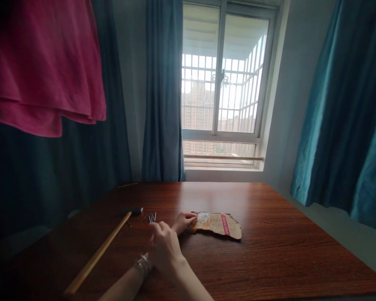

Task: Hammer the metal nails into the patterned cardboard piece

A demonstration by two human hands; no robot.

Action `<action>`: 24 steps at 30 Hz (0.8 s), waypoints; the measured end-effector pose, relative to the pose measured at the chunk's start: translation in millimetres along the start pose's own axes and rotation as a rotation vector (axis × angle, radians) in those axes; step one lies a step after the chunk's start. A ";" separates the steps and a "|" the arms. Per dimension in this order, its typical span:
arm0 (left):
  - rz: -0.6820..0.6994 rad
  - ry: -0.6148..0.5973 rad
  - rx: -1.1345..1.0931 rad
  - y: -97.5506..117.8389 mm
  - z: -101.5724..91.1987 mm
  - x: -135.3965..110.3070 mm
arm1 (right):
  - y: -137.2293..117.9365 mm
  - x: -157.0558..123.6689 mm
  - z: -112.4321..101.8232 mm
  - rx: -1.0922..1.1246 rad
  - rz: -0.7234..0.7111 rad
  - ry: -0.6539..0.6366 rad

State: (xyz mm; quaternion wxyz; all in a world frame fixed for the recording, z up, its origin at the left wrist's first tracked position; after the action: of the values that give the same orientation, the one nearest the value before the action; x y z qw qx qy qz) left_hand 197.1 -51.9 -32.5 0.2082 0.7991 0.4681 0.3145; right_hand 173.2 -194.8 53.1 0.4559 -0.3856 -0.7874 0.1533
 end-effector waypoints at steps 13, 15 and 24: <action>-0.019 -0.027 0.024 -2.6 2.0 1.3 | -40.0 59.9 204.9 -0.293 0.096 -0.609; -0.024 -0.037 0.033 -1.0 1.7 0.5 | -34.0 59.0 207.4 -0.294 0.109 -0.595; 0.021 -0.022 0.037 -4.5 3.5 2.6 | -27.2 65.4 194.9 -0.237 0.180 -0.511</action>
State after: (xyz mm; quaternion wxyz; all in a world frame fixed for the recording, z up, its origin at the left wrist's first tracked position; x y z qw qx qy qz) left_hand 197.7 -47.7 -37.1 0.1953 0.8111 0.4630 0.2993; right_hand -21.2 -142.3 3.7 0.1794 -0.4535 -0.8516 0.1920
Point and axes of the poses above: each hand's wrist, its own x-axis towards the middle knuckle, its own z-axis out of the palm, y = z × x, the point moved 5 cm from there along x, towards the middle knuckle, and after that the axes turned 14 degrees about x, right-handed, at the moved point
